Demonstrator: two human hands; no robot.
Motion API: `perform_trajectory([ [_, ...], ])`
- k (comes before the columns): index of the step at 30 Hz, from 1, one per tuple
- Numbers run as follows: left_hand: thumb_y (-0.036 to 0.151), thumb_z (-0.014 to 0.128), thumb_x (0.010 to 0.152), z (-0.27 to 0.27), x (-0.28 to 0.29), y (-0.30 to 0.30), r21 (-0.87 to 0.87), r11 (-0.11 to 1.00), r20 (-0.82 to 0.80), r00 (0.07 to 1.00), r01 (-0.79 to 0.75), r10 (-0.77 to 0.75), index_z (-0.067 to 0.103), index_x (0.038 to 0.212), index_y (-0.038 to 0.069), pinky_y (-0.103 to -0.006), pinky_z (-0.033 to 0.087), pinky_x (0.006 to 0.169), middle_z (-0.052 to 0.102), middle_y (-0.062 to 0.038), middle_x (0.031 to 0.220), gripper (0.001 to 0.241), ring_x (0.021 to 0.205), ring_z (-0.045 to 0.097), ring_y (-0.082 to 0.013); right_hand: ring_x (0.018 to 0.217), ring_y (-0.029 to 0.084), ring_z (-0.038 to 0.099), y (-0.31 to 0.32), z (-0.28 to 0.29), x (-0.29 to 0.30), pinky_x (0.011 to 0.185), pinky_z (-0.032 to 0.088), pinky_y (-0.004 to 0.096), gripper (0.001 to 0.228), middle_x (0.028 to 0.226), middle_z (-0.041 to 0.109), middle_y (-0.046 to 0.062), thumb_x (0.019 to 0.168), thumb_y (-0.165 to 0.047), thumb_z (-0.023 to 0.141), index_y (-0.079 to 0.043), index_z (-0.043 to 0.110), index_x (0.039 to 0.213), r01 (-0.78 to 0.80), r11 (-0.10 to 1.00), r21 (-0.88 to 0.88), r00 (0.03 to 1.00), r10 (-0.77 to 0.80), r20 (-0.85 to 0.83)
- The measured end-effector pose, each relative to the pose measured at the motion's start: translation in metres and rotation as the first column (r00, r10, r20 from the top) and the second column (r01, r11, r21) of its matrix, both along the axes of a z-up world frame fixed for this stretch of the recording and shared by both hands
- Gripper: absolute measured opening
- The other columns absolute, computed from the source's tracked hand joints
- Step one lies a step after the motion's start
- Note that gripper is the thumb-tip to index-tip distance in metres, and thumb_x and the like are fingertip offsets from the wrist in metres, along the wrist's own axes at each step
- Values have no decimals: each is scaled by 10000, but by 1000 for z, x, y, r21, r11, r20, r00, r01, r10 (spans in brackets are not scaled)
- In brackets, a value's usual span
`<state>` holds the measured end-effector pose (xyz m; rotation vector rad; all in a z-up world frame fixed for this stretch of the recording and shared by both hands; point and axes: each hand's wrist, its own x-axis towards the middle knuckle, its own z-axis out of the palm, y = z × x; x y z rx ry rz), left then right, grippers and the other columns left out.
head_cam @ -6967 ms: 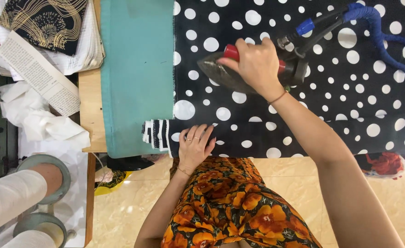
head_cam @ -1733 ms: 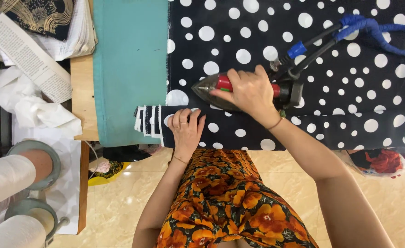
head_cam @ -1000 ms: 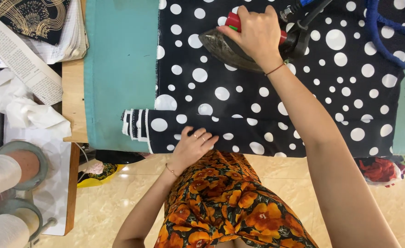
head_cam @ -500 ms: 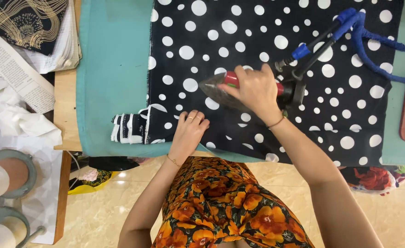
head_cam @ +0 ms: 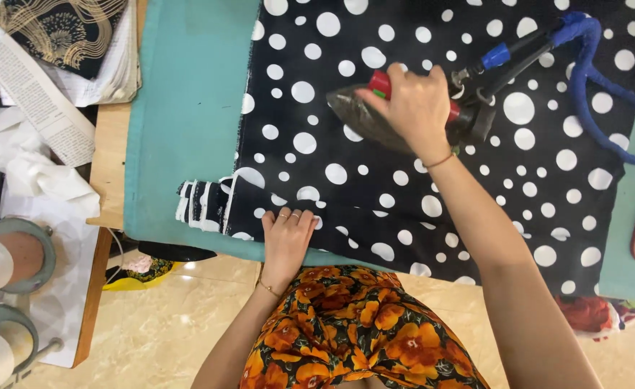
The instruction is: Ironing a piece of black fabric with white polka dots on a blue workbench.
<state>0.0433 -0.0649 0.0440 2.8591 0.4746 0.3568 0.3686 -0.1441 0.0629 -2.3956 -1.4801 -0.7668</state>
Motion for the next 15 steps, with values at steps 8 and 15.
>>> perform_trajectory([
  [8,247,736,914,-1,3,-5,59,998,-4,1000,8,-7,634,880,145,-442,360,875,627,13,804,149,860,592,-189,413,142,460,45,-15,55,670,411,300,656,508,526,-17,1048,-716,649,-103,643,815,24,999,43,991,-30,133],
  [15,253,734,943,2,22,-2,23,998,73,995,63,-65,674,921,158,-431,346,873,640,27,835,115,893,594,-173,388,142,451,70,-19,81,639,393,310,649,492,522,-21,1077,-710,657,-115,626,818,54,997,48,989,-60,133],
])
